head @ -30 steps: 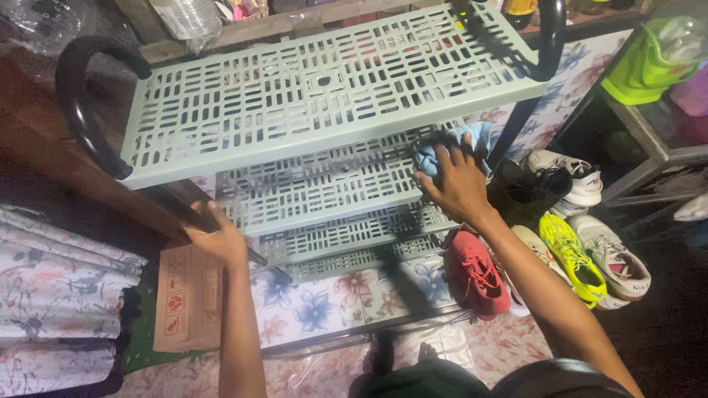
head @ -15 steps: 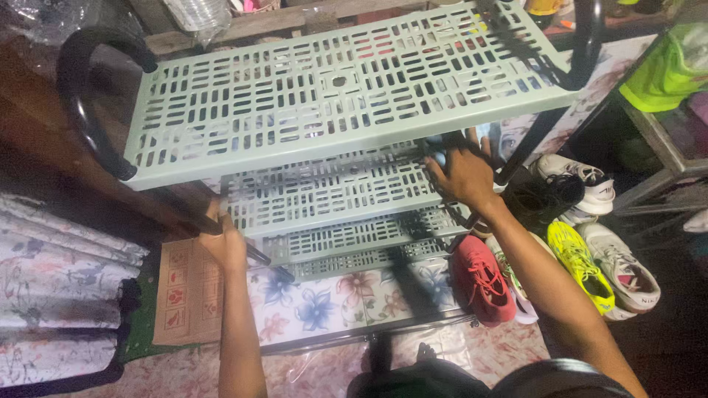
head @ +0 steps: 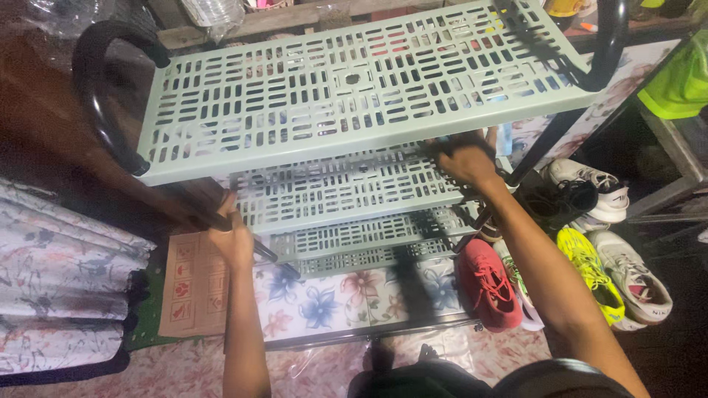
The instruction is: The person wipes the surfaces of a multi-tiered plastic shoe rack using a blue cloth. They clean each shelf and the vertical supports systematically from top to bottom.
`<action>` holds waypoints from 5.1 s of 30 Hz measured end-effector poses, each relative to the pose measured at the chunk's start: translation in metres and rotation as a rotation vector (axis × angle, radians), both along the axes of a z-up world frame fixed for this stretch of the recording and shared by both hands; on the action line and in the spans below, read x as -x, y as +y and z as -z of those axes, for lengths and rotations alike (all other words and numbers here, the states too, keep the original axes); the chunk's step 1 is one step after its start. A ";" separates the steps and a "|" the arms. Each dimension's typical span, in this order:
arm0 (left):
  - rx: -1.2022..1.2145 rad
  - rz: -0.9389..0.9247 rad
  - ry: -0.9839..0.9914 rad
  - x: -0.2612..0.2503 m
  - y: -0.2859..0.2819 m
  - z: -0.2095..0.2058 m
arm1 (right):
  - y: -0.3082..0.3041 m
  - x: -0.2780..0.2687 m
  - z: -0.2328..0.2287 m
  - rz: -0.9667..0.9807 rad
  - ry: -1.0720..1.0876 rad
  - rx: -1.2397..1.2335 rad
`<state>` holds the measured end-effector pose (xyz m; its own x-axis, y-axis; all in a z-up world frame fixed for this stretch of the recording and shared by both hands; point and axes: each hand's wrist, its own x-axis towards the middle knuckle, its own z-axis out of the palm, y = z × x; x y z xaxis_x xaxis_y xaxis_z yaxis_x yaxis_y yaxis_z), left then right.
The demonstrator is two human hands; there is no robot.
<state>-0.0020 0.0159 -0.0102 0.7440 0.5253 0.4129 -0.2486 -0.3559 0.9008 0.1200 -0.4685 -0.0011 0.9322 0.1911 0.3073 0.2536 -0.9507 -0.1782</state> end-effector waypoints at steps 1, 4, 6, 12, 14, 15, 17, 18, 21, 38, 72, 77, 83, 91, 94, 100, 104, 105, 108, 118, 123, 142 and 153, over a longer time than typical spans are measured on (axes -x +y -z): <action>-0.027 0.008 -0.030 -0.001 0.001 0.000 | 0.000 0.000 0.002 -0.002 -0.018 -0.032; 0.005 0.010 0.002 -0.001 0.003 0.002 | -0.003 -0.006 0.015 0.007 -0.071 -0.033; -0.018 0.023 -0.018 -0.002 0.004 0.003 | -0.005 -0.015 0.026 0.035 -0.099 0.089; 0.043 0.029 0.011 -0.005 0.009 0.011 | 0.033 -0.024 0.044 -0.008 -0.158 0.141; 0.080 0.052 0.017 -0.006 0.013 0.016 | 0.063 -0.022 0.040 -0.025 -0.080 -0.043; 0.088 0.076 -0.010 -0.006 0.014 0.020 | 0.078 -0.020 0.037 -0.035 -0.041 -0.134; 0.125 0.087 -0.079 -0.010 0.017 0.028 | 0.109 -0.017 0.029 -0.073 -0.291 -0.021; 0.153 0.075 -0.124 -0.013 0.016 0.032 | 0.124 -0.016 0.026 -0.094 -0.418 0.034; 0.172 0.058 -0.144 -0.017 0.020 0.042 | 0.167 -0.012 0.016 -0.146 -0.601 -0.064; 0.140 -0.124 -0.039 -0.007 0.009 0.016 | 0.387 0.001 0.015 -0.224 -0.064 -0.207; 0.192 0.102 -0.085 -0.007 0.022 0.040 | 0.381 0.124 -0.019 -0.339 -0.021 -0.213; 0.209 0.148 -0.077 0.000 0.021 0.032 | 0.379 0.134 -0.028 -0.325 0.008 -0.210; 0.105 0.136 -0.129 0.005 0.018 0.022 | 0.375 0.134 -0.029 -0.330 -0.023 -0.206; 0.013 0.103 -0.091 0.005 0.016 0.013 | 0.341 0.127 -0.027 -0.298 0.008 -0.183; 0.013 0.091 -0.079 0.006 0.014 0.012 | 0.319 0.121 -0.026 -0.262 0.030 -0.180; -0.041 0.098 -0.093 0.009 0.011 0.008 | 0.248 0.107 -0.019 -0.182 0.034 -0.172; -0.004 0.082 -0.027 0.008 0.008 0.006 | 0.186 0.091 -0.009 -0.075 0.045 -0.095; -0.011 0.090 -0.016 0.009 0.009 0.005 | 0.169 0.087 -0.006 -0.052 0.042 -0.067; -0.031 0.094 -0.043 0.008 0.008 0.005 | 0.120 0.084 0.001 0.018 -0.047 -0.080; -0.081 0.042 -0.029 0.010 0.001 0.000 | 0.022 0.097 -0.022 0.136 0.007 -0.147; -0.043 0.031 -0.005 0.007 0.003 0.005 | 0.022 0.102 -0.026 0.119 -0.044 -0.136; 0.053 0.065 0.096 0.006 0.012 0.004 | 0.022 0.059 -0.023 0.227 0.203 -0.129; -0.008 0.085 0.037 0.000 0.018 0.015 | -0.011 -0.031 0.051 0.030 0.009 -0.134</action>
